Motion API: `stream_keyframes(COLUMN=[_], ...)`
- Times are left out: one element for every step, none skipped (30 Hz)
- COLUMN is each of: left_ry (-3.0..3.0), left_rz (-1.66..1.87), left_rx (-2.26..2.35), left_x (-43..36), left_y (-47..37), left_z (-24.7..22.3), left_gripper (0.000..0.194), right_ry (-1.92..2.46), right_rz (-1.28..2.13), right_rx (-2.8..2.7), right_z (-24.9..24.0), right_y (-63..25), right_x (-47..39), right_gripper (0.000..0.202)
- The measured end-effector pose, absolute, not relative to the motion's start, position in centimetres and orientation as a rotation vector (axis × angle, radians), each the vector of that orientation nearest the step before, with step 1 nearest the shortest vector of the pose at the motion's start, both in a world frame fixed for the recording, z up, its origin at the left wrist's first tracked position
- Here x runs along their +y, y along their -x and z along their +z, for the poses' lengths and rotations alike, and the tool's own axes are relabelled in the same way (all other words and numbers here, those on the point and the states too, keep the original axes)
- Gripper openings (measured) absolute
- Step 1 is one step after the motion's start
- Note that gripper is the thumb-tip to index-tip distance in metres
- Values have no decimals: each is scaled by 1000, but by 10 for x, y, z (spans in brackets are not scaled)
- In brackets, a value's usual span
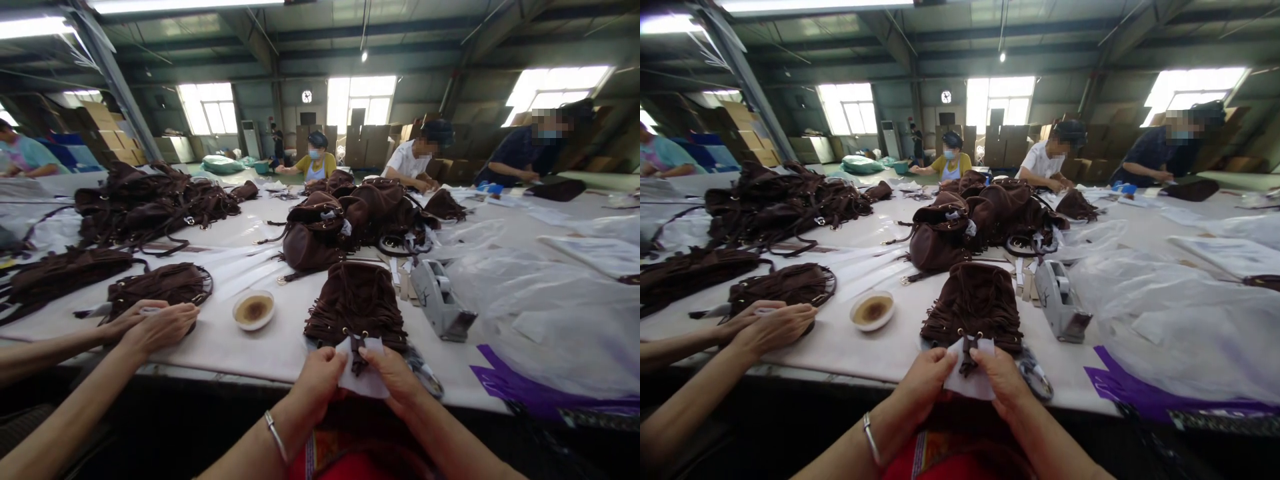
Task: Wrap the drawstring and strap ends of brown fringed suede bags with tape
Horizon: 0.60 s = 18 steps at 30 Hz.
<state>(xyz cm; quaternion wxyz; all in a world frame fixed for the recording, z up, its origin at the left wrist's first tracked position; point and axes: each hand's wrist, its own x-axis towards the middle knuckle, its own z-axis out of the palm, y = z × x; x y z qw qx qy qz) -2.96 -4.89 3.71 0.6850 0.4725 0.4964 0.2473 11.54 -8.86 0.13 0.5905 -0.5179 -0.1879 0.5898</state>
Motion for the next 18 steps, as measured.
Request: stream_keyframes(left_ry=[-1168,-1319,-1486,-1638,-1753,-1822,-1845,-1821,-1747,-1624,-1455,-1252,-1043,-857,-720,-640,-611,-618], left_rz=[635,722,796,842,861,862,853,834,815,798,778,750,713,677,643,617,613,627], left_rx=[1103,1090,1075,1063,1062,1074,1091,1107,1124,1133,1130,1112,1080,1036,989,956,949,964], left_x=[-51,-53,-54,-55,-55,-55,-54,-52,-49,-46,-42,-39,-36,-33,-32,-30,-30,-30], left_y=[27,26,25,24,24,24,24,24,23,22,21,20,18,17,15,13,11,8], left_z=[37,37,37,37,36,36,35,35,35,34,34,34,34,34,34,33,31,29], left_gripper=[37,30,25,23,23,23,24,26,30,35,39,42,41,37,31,26,24,24], right_ry=[1280,1383,1501,1618,1718,1794,1848,1884,1911,1927,1930,1923,1910,1897,1887,1885,1887,1892], right_rz=[1332,1272,1198,1109,1014,922,845,786,744,719,713,719,729,739,745,744,739,731], right_rx=[-482,-560,-672,-806,-945,-1071,-1166,-1226,-1256,-1271,-1281,-1288,-1290,-1289,-1288,-1287,-1288,-1292], right_z=[3,5,7,10,14,17,20,22,24,25,25,25,25,25,25,25,25,25], right_y=[-118,-122,-126,-130,-134,-138,-140,-141,-141,-140,-139,-138,-137,-137,-137,-138,-139,-140], right_x=[-89,-89,-89,-88,-88,-87,-85,-84,-83,-82,-81,-81,-80,-80,-80,-80,-81,-81], right_gripper=[43,41,38,35,31,28,25,23,22,21,21,21,21,21,20,20,20,20])
